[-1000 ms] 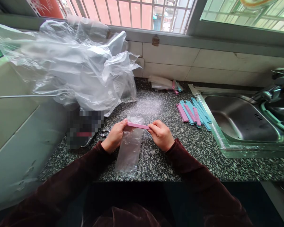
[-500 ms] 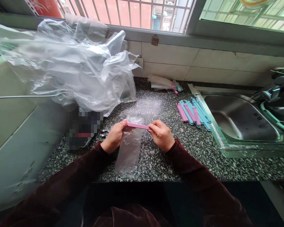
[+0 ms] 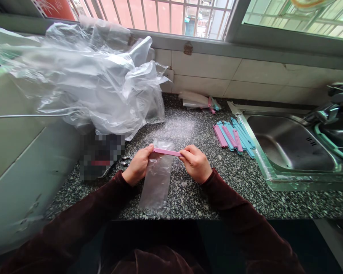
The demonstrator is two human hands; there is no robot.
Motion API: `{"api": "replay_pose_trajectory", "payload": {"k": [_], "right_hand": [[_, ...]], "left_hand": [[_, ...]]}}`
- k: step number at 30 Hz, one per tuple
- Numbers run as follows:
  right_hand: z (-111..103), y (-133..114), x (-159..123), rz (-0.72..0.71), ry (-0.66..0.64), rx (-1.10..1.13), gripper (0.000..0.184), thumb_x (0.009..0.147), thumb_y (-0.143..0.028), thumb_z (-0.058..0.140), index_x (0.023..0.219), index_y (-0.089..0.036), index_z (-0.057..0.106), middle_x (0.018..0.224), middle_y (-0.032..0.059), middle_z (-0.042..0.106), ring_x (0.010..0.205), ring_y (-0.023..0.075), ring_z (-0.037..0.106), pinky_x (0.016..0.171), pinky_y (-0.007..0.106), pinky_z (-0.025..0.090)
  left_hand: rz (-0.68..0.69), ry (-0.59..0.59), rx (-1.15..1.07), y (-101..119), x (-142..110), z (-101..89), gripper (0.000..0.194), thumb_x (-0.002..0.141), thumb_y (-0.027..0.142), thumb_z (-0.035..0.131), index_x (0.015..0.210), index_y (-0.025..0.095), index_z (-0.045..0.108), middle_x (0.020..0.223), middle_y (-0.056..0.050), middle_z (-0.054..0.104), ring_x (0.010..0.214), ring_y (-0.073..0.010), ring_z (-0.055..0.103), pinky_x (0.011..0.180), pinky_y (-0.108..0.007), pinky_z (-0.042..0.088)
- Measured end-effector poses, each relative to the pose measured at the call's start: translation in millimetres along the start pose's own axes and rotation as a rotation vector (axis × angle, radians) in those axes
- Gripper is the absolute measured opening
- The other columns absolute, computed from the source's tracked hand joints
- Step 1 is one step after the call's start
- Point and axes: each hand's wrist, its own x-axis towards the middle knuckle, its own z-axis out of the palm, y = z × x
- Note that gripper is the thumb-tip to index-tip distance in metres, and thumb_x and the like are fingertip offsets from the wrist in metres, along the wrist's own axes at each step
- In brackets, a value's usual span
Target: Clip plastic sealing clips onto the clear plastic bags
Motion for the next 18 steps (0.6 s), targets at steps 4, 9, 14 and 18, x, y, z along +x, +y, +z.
{"api": "replay_pose_trajectory", "payload": {"k": [4,9,14,18], "right_hand": [[-0.3,-0.7,0.0,0.01,0.003,0.007,0.013,0.082,-0.015,0.051,0.089,-0.017,0.062,0.076,0.0053,0.054,0.068,0.0146,0.054,0.061,0.027,0.05],[-1.0,-1.0,-0.7,0.034,-0.007,0.012,0.015,0.083,-0.016,0.05,0.091,-0.018,0.063,0.076,0.0053,0.055,0.069,0.0147,0.054,0.061,0.028,0.05],[-0.7,-0.9,-1.0,0.03,0.001,0.001,0.015,0.083,-0.016,0.051,0.09,-0.018,0.063,0.076,0.0053,0.055,0.067,0.0144,0.055,0.06,0.027,0.05],[0.0,-1.9,0.4,0.035,0.031,0.028,0.014,0.082,-0.016,0.052,0.09,-0.018,0.064,0.077,0.0056,0.056,0.068,0.0143,0.056,0.061,0.027,0.051]], "left_hand": [[-0.023,-0.003,-0.027,1.3,-1.3,1.5,0.029,0.067,0.041,0.062,0.061,0.013,0.055,0.055,0.002,0.056,0.047,-0.0084,0.047,0.049,-0.021,0.035],[-0.062,-0.003,-0.055,2.5,-2.1,3.0,0.03,0.065,0.042,0.063,0.062,0.013,0.054,0.054,0.002,0.056,0.045,-0.0086,0.047,0.047,-0.021,0.036],[-0.06,0.011,-0.03,2.3,-1.3,2.2,0.033,0.062,0.044,0.064,0.061,0.013,0.053,0.053,0.002,0.055,0.044,-0.0085,0.046,0.045,-0.021,0.036],[-0.013,0.007,0.014,3.2,-0.8,1.9,0.034,0.064,0.045,0.063,0.059,0.013,0.053,0.054,0.001,0.056,0.046,-0.009,0.046,0.046,-0.021,0.036]]}}
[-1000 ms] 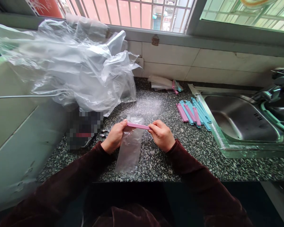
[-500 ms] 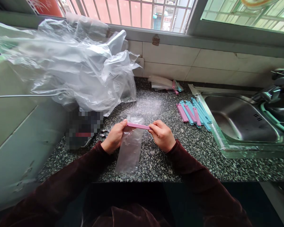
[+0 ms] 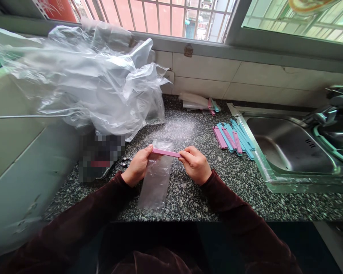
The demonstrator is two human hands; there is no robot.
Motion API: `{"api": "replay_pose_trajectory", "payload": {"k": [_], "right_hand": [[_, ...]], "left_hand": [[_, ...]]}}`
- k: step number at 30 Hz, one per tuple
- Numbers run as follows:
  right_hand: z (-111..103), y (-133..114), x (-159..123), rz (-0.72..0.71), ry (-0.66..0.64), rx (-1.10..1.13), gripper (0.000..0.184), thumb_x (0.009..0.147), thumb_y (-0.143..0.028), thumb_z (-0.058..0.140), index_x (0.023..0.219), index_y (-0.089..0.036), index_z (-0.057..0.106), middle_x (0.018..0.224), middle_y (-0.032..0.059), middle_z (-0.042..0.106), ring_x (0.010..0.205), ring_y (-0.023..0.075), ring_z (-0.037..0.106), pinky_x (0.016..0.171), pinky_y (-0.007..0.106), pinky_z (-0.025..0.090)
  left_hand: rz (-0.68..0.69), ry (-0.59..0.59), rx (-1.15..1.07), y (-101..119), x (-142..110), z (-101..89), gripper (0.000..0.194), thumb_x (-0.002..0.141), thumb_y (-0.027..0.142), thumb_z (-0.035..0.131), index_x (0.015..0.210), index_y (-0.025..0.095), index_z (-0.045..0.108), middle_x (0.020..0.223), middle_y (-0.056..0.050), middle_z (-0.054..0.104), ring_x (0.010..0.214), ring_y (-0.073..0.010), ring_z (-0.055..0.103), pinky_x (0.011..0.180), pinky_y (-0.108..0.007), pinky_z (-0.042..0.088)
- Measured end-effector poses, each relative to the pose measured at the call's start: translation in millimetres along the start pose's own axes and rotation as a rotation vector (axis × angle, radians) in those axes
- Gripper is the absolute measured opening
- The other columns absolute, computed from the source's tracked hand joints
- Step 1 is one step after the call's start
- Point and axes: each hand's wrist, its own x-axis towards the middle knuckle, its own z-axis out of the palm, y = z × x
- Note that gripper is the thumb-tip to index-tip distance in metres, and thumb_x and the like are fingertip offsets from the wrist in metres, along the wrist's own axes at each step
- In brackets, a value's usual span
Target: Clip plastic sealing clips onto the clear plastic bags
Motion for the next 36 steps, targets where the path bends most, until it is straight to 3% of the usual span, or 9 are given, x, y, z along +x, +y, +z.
{"api": "replay_pose_trajectory", "payload": {"k": [16,28,36], "right_hand": [[-2.4,-2.4,4.4,0.181,0.131,0.197,0.014,0.079,-0.021,0.057,0.088,-0.02,0.068,0.078,0.0044,0.06,0.07,0.0146,0.058,0.06,0.028,0.051],[8.1,5.5,-4.0,0.482,0.249,0.618,0.019,0.072,-0.026,0.067,0.089,-0.018,0.066,0.084,0.005,0.068,0.071,0.016,0.064,0.066,0.032,0.056],[2.3,-2.4,2.8,0.555,0.246,0.735,0.021,0.068,-0.027,0.07,0.085,-0.017,0.066,0.082,0.0048,0.07,0.067,0.0153,0.065,0.067,0.032,0.058]], "left_hand": [[-0.005,0.032,0.018,3.8,-2.0,3.7,0.038,0.059,0.051,0.064,0.058,0.014,0.055,0.048,0.002,0.052,0.042,-0.0083,0.043,0.041,-0.021,0.033],[0.03,0.124,-0.03,8.4,-1.3,1.5,0.039,0.057,0.051,0.066,0.057,0.014,0.052,0.047,0.003,0.051,0.039,-0.007,0.043,0.039,-0.02,0.033],[0.03,0.128,-0.041,11.0,-1.6,2.6,0.037,0.06,0.049,0.064,0.056,0.014,0.051,0.045,0.004,0.049,0.038,-0.0066,0.043,0.039,-0.02,0.033]]}}
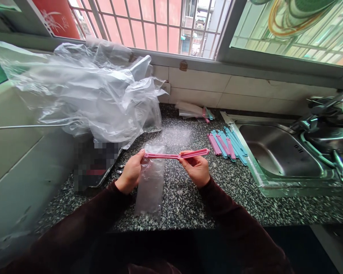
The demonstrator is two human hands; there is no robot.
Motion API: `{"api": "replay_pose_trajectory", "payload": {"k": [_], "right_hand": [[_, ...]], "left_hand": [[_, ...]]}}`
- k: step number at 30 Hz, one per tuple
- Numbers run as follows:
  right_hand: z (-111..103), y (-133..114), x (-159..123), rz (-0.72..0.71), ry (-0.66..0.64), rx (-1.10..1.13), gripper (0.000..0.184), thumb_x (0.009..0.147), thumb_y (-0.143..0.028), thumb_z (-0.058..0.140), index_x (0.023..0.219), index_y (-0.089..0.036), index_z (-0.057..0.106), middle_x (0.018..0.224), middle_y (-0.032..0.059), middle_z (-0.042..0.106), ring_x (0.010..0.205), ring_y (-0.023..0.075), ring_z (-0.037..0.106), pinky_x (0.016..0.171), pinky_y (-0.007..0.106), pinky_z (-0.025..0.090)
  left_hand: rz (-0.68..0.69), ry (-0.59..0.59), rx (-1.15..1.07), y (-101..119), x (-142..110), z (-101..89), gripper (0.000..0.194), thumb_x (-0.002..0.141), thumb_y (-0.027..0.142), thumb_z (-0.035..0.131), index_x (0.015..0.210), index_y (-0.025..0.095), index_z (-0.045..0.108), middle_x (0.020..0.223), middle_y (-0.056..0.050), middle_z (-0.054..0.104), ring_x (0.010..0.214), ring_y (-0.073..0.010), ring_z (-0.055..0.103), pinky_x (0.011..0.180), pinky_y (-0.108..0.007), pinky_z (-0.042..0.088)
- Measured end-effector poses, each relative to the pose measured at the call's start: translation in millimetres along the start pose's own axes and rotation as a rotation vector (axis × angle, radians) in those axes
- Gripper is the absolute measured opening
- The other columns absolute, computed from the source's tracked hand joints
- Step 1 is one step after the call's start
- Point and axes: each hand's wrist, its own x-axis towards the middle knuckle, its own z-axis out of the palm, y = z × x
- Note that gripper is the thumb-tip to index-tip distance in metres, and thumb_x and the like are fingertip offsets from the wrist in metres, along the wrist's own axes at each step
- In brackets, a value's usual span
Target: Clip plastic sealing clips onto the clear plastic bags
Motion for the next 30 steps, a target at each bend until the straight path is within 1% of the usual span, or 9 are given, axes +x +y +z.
{"api": "replay_pose_trajectory", "payload": {"k": [6,10,15,19,23,26,30], "right_hand": [[-0.9,-0.6,1.6,0.035,-0.026,0.056,0.02,0.068,-0.028,0.07,0.084,-0.017,0.066,0.079,0.0032,0.068,0.065,0.013,0.064,0.062,0.028,0.057],[-1.5,2.3,1.3,0.047,-0.052,0.101,0.019,0.07,-0.029,0.068,0.085,-0.017,0.064,0.08,0.0028,0.068,0.066,0.0121,0.063,0.063,0.027,0.056],[-0.6,2.4,1.3,0.059,-0.091,0.124,0.019,0.071,-0.03,0.067,0.083,-0.017,0.061,0.08,0.0026,0.067,0.066,0.0116,0.062,0.062,0.027,0.055],[-1.4,0.6,1.5,0.035,-0.111,0.038,0.019,0.072,-0.031,0.066,0.084,-0.017,0.06,0.078,0.0023,0.066,0.062,0.0106,0.06,0.06,0.026,0.053],[-4.1,0.1,1.5,0.017,-0.124,-0.087,0.019,0.073,-0.033,0.065,0.084,-0.018,0.06,0.078,0.0027,0.065,0.065,0.0117,0.06,0.061,0.026,0.052],[-5.8,0.9,2.3,0.021,-0.157,-0.15,0.021,0.072,-0.035,0.065,0.082,-0.018,0.06,0.076,0.0028,0.064,0.065,0.0128,0.06,0.06,0.026,0.052],[-6.9,3.1,3.8,0.001,-0.203,-0.224,0.023,0.072,-0.036,0.065,0.084,-0.018,0.059,0.075,0.0031,0.064,0.064,0.0137,0.06,0.061,0.028,0.052]], "left_hand": [[0.015,0.014,-0.031,-0.4,1.1,-0.2,0.037,0.056,0.047,0.068,0.055,0.014,0.053,0.046,0.004,0.051,0.04,-0.0071,0.044,0.039,-0.02,0.034],[0.009,0.012,-0.033,-0.2,1.0,-0.4,0.037,0.054,0.048,0.069,0.055,0.014,0.053,0.046,0.004,0.051,0.039,-0.0072,0.044,0.039,-0.02,0.035],[-0.001,0.018,-0.019,2.3,-0.7,1.0,0.035,0.059,0.046,0.065,0.053,0.015,0.051,0.044,0.004,0.049,0.038,-0.0071,0.042,0.038,-0.02,0.032],[0.01,0.028,0.016,3.7,-1.3,0.6,0.033,0.064,0.045,0.061,0.052,0.016,0.049,0.042,0.005,0.047,0.037,-0.0071,0.04,0.038,-0.02,0.03],[0.069,0.014,0.096,2.7,0.1,-2.6,0.034,0.067,0.045,0.058,0.052,0.016,0.051,0.043,0.003,0.049,0.038,-0.0078,0.041,0.039,-0.02,0.031],[0.083,-0.003,0.133,2.1,1.2,-4.6,0.035,0.067,0.047,0.057,0.051,0.016,0.051,0.043,0.003,0.049,0.038,-0.0081,0.04,0.04,-0.021,0.031],[0.108,0.008,0.171,3.0,1.7,-5.1,0.037,0.067,0.048,0.057,0.05,0.016,0.05,0.043,0.003,0.049,0.039,-0.0084,0.041,0.041,-0.022,0.031]]}}
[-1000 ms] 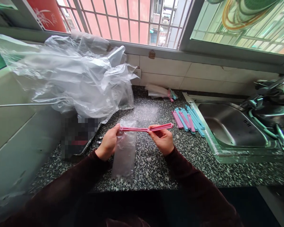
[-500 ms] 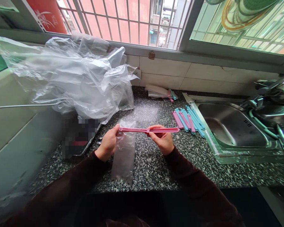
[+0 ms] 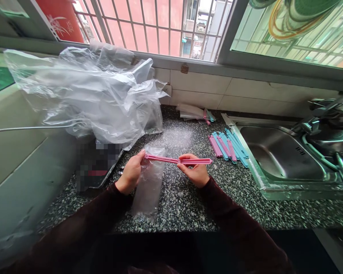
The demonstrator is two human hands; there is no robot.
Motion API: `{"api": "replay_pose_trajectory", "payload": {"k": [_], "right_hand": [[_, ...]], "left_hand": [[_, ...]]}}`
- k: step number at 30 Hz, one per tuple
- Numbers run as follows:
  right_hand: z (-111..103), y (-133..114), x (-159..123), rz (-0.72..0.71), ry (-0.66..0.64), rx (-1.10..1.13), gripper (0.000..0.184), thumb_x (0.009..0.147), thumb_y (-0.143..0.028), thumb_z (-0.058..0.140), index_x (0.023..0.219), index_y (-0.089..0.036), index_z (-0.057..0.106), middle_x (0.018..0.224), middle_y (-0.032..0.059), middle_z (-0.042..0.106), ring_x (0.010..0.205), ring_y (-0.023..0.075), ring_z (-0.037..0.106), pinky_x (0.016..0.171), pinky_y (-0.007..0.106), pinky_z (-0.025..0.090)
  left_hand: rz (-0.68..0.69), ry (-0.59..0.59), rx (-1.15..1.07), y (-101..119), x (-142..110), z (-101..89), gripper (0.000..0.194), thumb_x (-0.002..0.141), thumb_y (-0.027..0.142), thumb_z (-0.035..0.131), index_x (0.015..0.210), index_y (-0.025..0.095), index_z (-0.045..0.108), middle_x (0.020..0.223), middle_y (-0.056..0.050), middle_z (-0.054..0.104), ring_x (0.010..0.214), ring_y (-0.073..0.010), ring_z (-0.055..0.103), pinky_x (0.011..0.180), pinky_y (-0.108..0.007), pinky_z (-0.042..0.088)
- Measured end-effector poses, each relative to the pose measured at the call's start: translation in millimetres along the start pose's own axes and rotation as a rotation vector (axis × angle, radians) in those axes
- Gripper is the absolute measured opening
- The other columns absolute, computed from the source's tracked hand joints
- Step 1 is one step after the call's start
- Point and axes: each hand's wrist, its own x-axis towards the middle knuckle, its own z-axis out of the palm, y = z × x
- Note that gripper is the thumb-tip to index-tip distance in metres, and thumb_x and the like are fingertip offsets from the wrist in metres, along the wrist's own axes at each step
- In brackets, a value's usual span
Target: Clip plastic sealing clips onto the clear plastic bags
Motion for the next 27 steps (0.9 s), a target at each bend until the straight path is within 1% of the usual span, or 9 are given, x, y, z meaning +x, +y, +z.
{"api": "replay_pose_trajectory", "payload": {"k": [3,7,16,20,23,27], "right_hand": [[-0.1,2.8,0.6,-0.029,-0.024,-0.038,0.024,0.072,-0.036,0.065,0.087,-0.019,0.058,0.075,0.003,0.064,0.064,0.0138,0.06,0.061,0.029,0.053],[0.0,6.1,0.8,-0.048,-0.042,-0.055,0.024,0.072,-0.036,0.065,0.087,-0.018,0.058,0.075,0.003,0.063,0.064,0.0138,0.06,0.059,0.028,0.053],[0.0,4.4,0.5,-0.079,-0.024,-0.067,0.023,0.074,-0.038,0.063,0.085,-0.018,0.059,0.076,0.0034,0.064,0.064,0.014,0.06,0.06,0.028,0.054],[0.0,3.5,1.1,-0.107,-0.004,-0.07,0.02,0.074,-0.036,0.063,0.083,-0.019,0.059,0.075,0.0032,0.063,0.064,0.0139,0.06,0.06,0.028,0.053],[0.7,2.9,1.8,-0.106,-0.012,-0.051,0.019,0.074,-0.035,0.064,0.084,-0.019,0.059,0.075,0.0031,0.064,0.065,0.0142,0.061,0.061,0.028,0.053],[1.3,5.6,2.1,-0.095,-0.008,-0.046,0.021,0.072,-0.035,0.065,0.085,-0.019,0.06,0.075,0.0036,0.064,0.063,0.0145,0.06,0.057,0.028,0.052]], "left_hand": [[0.026,-0.005,0.021,0.8,-0.1,0.1,0.038,0.066,0.05,0.057,0.051,0.016,0.051,0.045,0.003,0.051,0.04,-0.0087,0.042,0.043,-0.022,0.032],[0.001,-0.003,0.023,0.7,-0.1,-0.2,0.038,0.065,0.051,0.057,0.051,0.016,0.051,0.043,0.003,0.05,0.039,-0.009,0.042,0.042,-0.022,0.031],[-0.007,0.017,-0.002,-0.4,1.9,-1.3,0.036,0.067,0.049,0.057,0.052,0.016,0.053,0.043,0.002,0.051,0.04,-0.0094,0.044,0.043,-0.022,0.033],[-0.034,-0.006,0.008,1.2,0.5,-0.8,0.039,0.066,0.051,0.057,0.051,0.015,0.053,0.043,0.002,0.051,0.04,-0.0095,0.043,0.042,-0.022,0.032],[-0.02,-0.005,0.018,1.1,0.2,-1.2,0.04,0.065,0.053,0.058,0.051,0.015,0.054,0.044,0.002,0.052,0.041,-0.0096,0.044,0.043,-0.022,0.033],[-0.022,0.001,0.035,-1.1,2.1,-3.1,0.041,0.065,0.054,0.058,0.051,0.016,0.054,0.043,0.002,0.052,0.04,-0.0099,0.045,0.044,-0.022,0.034]]}}
